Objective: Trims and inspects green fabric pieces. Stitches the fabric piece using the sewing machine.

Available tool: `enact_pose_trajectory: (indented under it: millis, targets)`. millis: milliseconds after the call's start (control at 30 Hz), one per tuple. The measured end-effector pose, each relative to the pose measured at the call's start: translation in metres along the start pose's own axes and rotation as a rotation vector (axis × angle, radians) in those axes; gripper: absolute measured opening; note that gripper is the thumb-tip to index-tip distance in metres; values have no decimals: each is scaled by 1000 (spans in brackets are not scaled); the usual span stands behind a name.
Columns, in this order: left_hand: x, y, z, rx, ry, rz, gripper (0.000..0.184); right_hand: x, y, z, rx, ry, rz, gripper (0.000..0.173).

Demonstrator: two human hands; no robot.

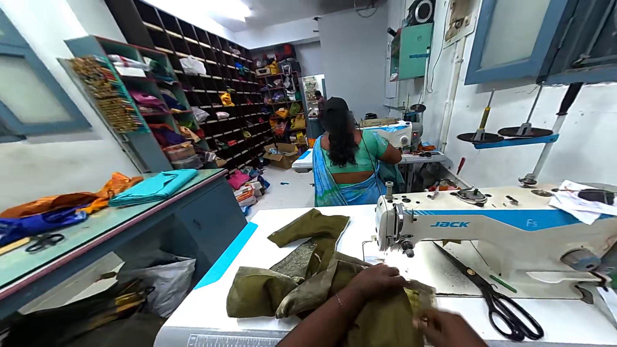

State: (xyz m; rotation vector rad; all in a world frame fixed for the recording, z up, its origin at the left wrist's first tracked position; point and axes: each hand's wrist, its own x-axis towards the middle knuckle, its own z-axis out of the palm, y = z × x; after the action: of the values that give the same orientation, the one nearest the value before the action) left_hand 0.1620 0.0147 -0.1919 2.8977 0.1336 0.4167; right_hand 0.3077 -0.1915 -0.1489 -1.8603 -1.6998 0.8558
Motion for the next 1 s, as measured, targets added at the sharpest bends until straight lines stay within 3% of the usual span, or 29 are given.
enact_pose_trajectory:
  millis: [67, 100, 167, 233, 367, 500, 600, 733, 867, 1000]
  targets:
    - [2, 2, -1, 1, -10, 15, 27, 46, 11, -3, -66, 255, -106, 31]
    - [3, 4, -2, 11, -21, 9, 28, 67, 16, -3, -91, 281, -114, 36]
    - [4, 6, -3, 18, -35, -8, 27, 97, 26, -1, -144, 237, -86, 45]
    - [4, 6, -3, 9, -17, -19, 26, 111, 32, 3, -175, 173, -62, 42]
    - [6, 6, -5, -102, 0, -113, 25, 115, 42, 11, -108, 260, -96, 30]
    - [8, 11, -25, -93, -90, -291, 25, 115, 45, 12, -115, 234, -86, 30]
    - [-4, 14, -42, 49, -218, -479, 41, 113, 43, 12, -114, 220, -90, 30]
    - [-27, 7, -63, 20, -364, -778, 57, 110, 35, 9, -120, 190, -49, 32]
    - [-47, 17, -93, 95, -354, -850, 60, 106, 34, 11, -103, 240, -63, 27]
    - [-52, -14, -91, -1, -412, -804, 55, 110, 39, 13, -89, 277, -84, 23]
